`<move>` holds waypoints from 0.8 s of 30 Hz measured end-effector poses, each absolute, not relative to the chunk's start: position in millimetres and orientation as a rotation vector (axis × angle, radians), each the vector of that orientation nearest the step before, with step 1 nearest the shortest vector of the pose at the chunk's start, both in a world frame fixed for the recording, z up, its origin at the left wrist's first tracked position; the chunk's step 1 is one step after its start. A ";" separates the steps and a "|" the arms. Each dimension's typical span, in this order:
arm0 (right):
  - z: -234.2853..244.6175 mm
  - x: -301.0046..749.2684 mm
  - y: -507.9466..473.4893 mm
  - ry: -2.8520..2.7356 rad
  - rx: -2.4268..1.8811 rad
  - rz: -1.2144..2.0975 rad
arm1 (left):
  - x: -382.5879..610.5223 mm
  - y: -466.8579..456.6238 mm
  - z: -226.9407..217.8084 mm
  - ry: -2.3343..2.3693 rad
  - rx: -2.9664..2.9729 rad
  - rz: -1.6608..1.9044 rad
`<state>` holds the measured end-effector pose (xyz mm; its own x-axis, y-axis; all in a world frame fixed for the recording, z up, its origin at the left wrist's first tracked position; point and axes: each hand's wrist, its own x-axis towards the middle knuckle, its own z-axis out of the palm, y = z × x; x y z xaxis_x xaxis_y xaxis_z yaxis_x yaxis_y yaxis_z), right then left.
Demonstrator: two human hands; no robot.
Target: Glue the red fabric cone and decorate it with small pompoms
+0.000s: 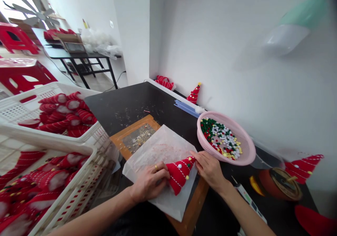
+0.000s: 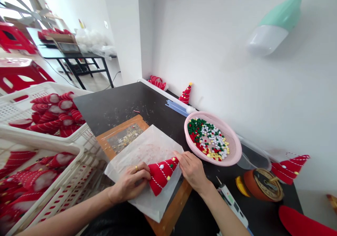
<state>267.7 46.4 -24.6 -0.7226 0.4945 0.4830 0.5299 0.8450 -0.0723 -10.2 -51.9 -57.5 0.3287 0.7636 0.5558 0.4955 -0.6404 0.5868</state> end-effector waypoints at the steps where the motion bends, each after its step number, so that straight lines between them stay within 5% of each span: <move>1: -23.9 267.6 46.0 -2.520 -0.754 -0.088 | -10.2 -51.9 -57.3 1.126 2.286 1.214; 14: 5.2 273.0 30.1 -2.329 -0.998 0.056 | -9.4 -51.8 -58.2 1.132 2.286 1.229; 19: 66.9 236.9 -24.3 -2.004 -0.985 1.119 | -9.6 -52.4 -60.7 1.133 2.281 1.198; 24: 94.1 192.3 -84.2 -1.945 -0.427 2.149 | -10.5 -52.5 -63.7 1.121 2.294 1.210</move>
